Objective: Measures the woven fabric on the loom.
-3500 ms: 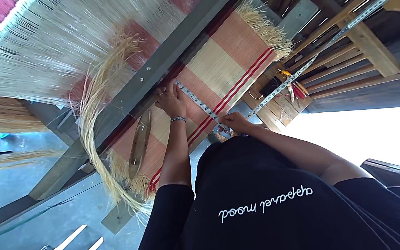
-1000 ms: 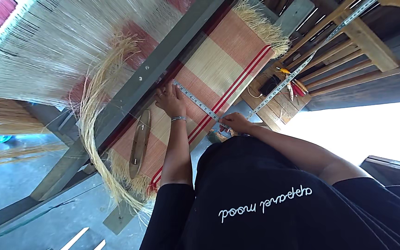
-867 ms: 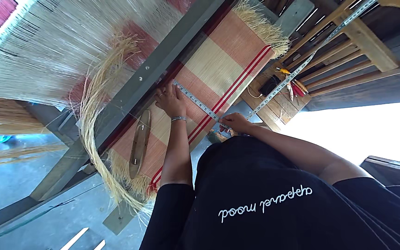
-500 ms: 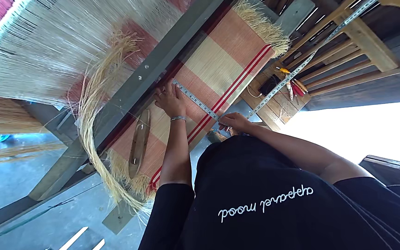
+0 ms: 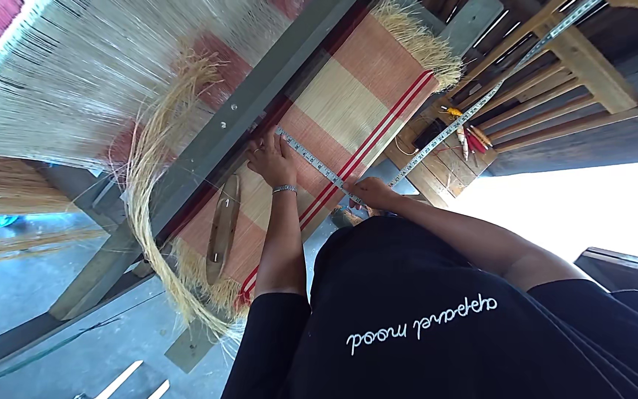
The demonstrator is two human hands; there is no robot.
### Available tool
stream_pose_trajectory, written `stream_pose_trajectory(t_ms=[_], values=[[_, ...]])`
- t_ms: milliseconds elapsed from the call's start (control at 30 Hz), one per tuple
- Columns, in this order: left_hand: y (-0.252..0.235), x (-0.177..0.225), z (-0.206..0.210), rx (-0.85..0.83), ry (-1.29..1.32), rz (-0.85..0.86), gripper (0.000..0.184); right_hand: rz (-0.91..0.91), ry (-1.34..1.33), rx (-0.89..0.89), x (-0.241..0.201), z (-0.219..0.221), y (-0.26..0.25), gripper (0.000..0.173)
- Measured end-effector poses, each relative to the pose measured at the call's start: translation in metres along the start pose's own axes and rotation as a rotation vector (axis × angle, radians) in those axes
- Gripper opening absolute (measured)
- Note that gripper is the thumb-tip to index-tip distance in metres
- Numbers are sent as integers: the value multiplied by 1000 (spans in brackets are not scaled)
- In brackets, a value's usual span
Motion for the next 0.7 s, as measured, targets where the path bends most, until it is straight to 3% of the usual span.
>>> stream_pose_trajectory(t_ms=[700], values=[[-2,0,0,-5,10,0,38,1,-29,-19,-4,1,-2,60]])
Point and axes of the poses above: each hand's wrist, its own y-axis away from the middle knuckle, its own z-axis out of the palm, x = y × z, the point moved 10 cm from there along -y, towards the middle knuckle, and after that the axes turned 14 degrees about x, right-handed, at the moved point
